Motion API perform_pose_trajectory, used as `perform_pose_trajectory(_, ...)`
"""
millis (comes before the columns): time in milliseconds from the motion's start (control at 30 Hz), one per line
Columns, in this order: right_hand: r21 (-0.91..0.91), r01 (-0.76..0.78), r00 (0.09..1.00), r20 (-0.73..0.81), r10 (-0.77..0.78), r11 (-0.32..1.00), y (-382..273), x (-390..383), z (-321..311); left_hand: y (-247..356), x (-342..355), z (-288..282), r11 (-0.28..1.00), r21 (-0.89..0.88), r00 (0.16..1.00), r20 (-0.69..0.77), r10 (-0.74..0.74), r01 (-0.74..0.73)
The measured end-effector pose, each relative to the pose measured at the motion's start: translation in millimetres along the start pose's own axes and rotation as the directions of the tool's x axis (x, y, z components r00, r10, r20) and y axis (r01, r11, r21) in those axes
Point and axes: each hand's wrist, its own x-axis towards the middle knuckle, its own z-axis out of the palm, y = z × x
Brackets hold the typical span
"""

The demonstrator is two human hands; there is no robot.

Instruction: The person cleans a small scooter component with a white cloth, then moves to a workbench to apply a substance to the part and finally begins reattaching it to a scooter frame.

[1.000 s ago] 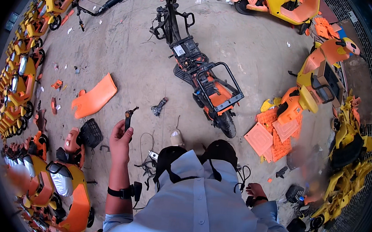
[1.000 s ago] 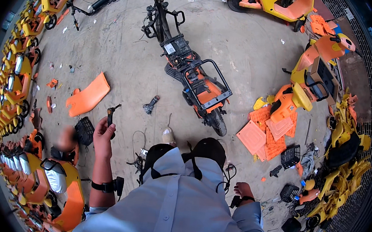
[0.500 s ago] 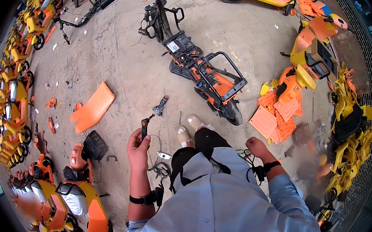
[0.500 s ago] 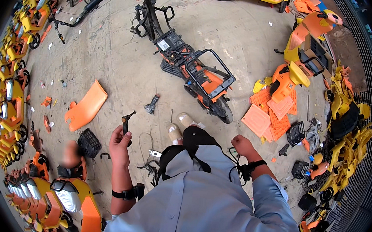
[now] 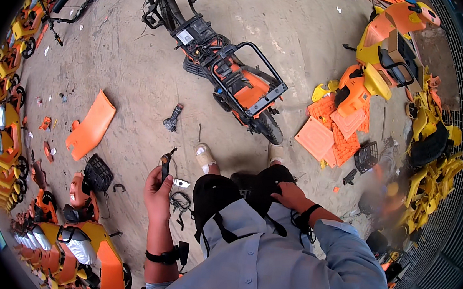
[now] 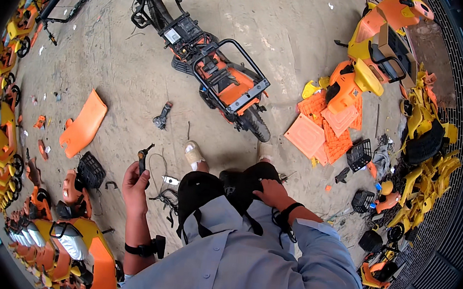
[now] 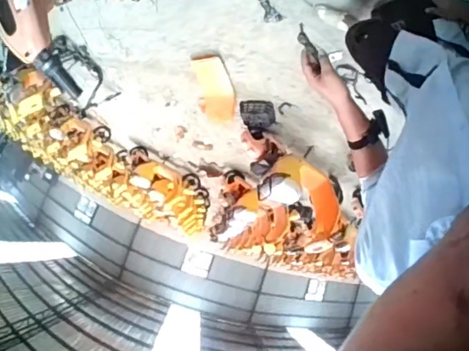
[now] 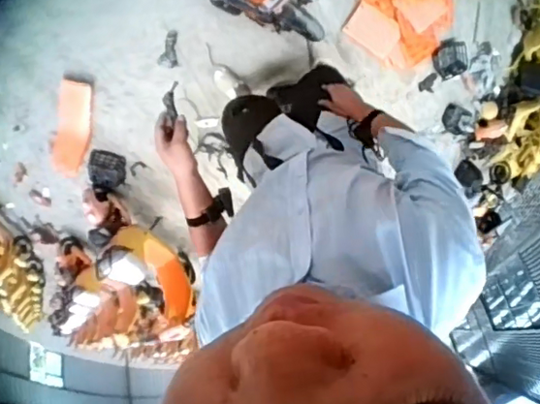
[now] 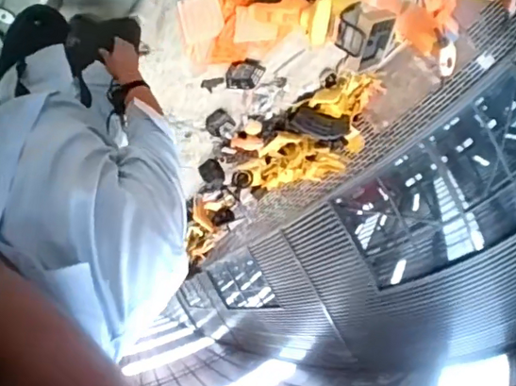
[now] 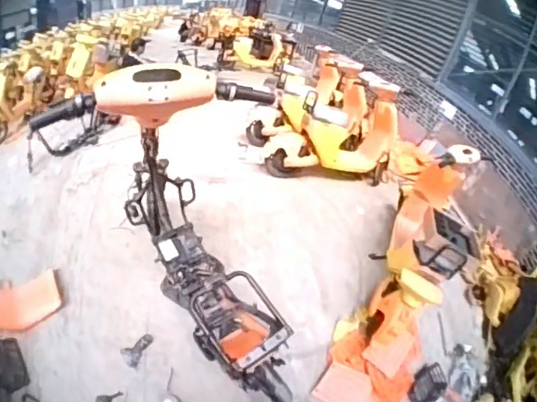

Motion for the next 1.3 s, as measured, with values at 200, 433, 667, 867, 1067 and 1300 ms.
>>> perform_pose_trajectory(200,0.16,-0.011,0.992,0.129,-0.009,0.987,98,-7,-3,-31,-14,157,0.993,0.089,0.992,0.092,-0.082,0.074)
perform_pose_trajectory(433,0.531,-0.325,0.794,0.602,-0.079,0.783,131,-48,-58,-42,-38,285,0.99,0.115,0.99,0.106,-0.094,0.082)
perform_pose_trajectory(667,0.69,0.406,0.835,-0.015,-0.55,0.599,32,95,-6,-71,24,340,0.982,0.19,0.991,0.13,-0.029,0.004)
perform_pose_trajectory(867,0.379,0.609,0.697,0.162,-0.699,0.696,-63,82,117,-106,69,349,0.981,0.186,0.962,0.273,-0.001,-0.052)
perform_pose_trajectory(1067,0.814,0.142,0.616,0.373,-0.694,0.563,-53,77,129,-141,81,331,0.972,0.233,0.96,0.267,-0.082,0.018)
perform_pose_trajectory(1300,0.903,0.097,0.366,0.359,-0.858,0.419,-42,82,101,-171,84,340,0.962,0.242,0.876,0.482,-0.007,-0.125)
